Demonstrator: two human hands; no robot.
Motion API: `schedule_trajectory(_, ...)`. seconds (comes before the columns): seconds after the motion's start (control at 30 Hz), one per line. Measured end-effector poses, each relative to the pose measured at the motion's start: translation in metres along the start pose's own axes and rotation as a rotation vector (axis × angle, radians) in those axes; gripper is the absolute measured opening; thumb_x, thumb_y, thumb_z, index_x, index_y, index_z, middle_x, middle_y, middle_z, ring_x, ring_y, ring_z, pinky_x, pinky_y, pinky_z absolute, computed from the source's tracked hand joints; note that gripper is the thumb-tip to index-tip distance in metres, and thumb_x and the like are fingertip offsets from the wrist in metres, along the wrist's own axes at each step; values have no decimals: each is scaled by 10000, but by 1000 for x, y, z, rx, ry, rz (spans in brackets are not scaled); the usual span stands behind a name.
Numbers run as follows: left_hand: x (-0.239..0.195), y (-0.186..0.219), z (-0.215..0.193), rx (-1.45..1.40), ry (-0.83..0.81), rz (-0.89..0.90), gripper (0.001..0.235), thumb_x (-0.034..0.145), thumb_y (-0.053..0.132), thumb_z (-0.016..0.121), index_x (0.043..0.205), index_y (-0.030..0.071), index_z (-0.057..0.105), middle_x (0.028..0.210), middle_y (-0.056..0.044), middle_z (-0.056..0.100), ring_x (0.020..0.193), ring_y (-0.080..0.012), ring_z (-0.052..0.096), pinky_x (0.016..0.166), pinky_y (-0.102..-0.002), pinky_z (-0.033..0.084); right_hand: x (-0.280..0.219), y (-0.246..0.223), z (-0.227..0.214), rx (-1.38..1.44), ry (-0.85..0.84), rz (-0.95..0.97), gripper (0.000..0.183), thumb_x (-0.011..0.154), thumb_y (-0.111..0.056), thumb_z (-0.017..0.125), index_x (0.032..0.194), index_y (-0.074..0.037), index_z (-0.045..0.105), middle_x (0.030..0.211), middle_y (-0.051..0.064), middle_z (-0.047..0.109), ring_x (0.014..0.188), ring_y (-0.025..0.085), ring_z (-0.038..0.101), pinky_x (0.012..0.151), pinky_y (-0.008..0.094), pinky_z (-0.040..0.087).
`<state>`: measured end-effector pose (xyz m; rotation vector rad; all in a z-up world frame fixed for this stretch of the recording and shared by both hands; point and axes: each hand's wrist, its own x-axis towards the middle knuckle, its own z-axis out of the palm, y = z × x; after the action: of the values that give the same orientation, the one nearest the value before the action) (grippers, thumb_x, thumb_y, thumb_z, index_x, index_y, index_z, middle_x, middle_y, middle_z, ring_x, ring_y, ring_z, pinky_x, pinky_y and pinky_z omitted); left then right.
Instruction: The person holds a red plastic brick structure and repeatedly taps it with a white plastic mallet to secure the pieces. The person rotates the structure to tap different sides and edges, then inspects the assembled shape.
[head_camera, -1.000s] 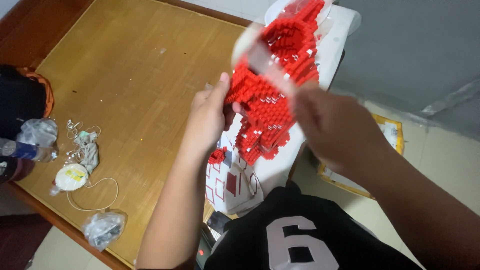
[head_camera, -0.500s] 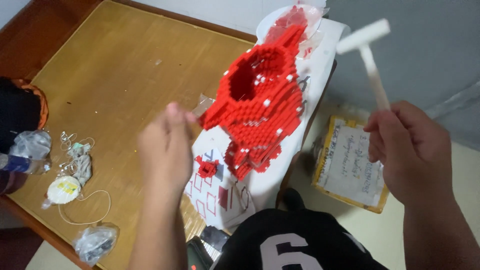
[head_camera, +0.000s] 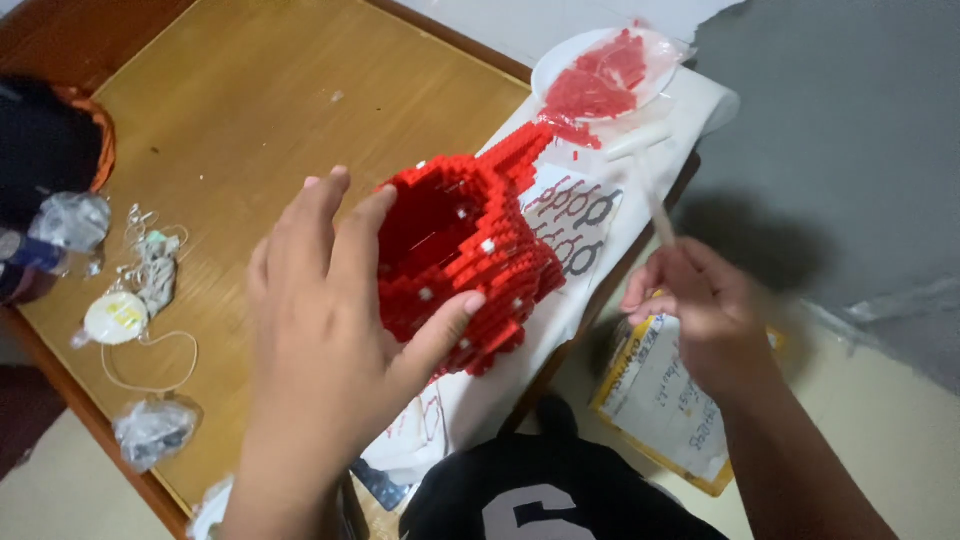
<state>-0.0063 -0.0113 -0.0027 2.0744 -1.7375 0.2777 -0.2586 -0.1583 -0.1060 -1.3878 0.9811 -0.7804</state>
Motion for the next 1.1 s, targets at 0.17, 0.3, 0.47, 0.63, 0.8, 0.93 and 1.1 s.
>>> schedule_trajectory(0.17, 32, 13, 9, 62, -146, -19, 1007, 885, 797, 543, 1529, 37, 401, 1567, -260, 411, 1468, -437, 329, 1152, -620, 227, 20, 4, -18, -66, -247, -192, 381, 1093, -283, 371, 891, -41, 586, 820, 140, 678, 712, 221, 668, 679, 317, 569)
schedule_trajectory(0.3, 66, 13, 20, 42, -308, 91, 1127, 849, 836, 619, 1553, -1, 346, 1542, -250, 427, 1443, -450, 329, 1122, -653, 223, 25, -9, -27, -82, -279, -253, 351, 1090, -220, 384, 883, -26, 591, 805, 114, 658, 711, 185, 634, 681, 285, 524)
schedule_trajectory(0.47, 128, 25, 10, -54, -758, -151, 1037, 682, 611, 836, 1520, 152, 435, 1435, -116, 574, 1294, -347, 538, 1056, -526, 391, 29, -12, -42, -122, -299, -157, 362, 1067, -250, 411, 823, -55, 593, 764, 90, 663, 617, 139, 572, 611, 280, 450)
schedule_trajectory(0.63, 169, 26, 7, 4, -1030, -204, 651, 701, 604, 648, 1182, 175, 740, 1115, -17, 771, 1000, -223, 673, 901, -388, 471, 29, -19, -48, -244, -250, -163, 396, 1066, -217, 388, 789, -57, 622, 748, 76, 701, 699, 145, 619, 729, 291, 464)
schedule_trajectory(0.8, 207, 0, 61, -941, -1063, -432, 825, 936, 593, 229, 1009, -82, 697, 941, -246, 711, 780, -309, 618, 840, -342, 511, 26, -34, -46, -219, -205, -55, 382, 1055, -210, 430, 758, -55, 613, 692, 81, 700, 625, 163, 589, 641, 323, 439)
schedule_trajectory(0.93, 208, 5, 73, -893, -1302, -433, 952, 987, 586, 91, 1064, -141, 700, 982, -341, 717, 969, -452, 712, 990, -497, 528, 28, -31, -53, -63, -331, -114, 307, 1063, -277, 514, 831, -93, 597, 659, 1, 561, 549, 102, 507, 498, 271, 413)
schedule_trajectory(1.1, 209, -8, 96, -1022, -1364, -500, 1028, 1018, 647, 107, 1020, -165, 737, 744, -296, 679, 717, -380, 674, 814, -439, 570, 35, -38, -46, -543, -103, -171, 270, 1030, -276, 518, 878, -137, 692, 537, -23, 449, 510, 94, 374, 505, 280, 309)
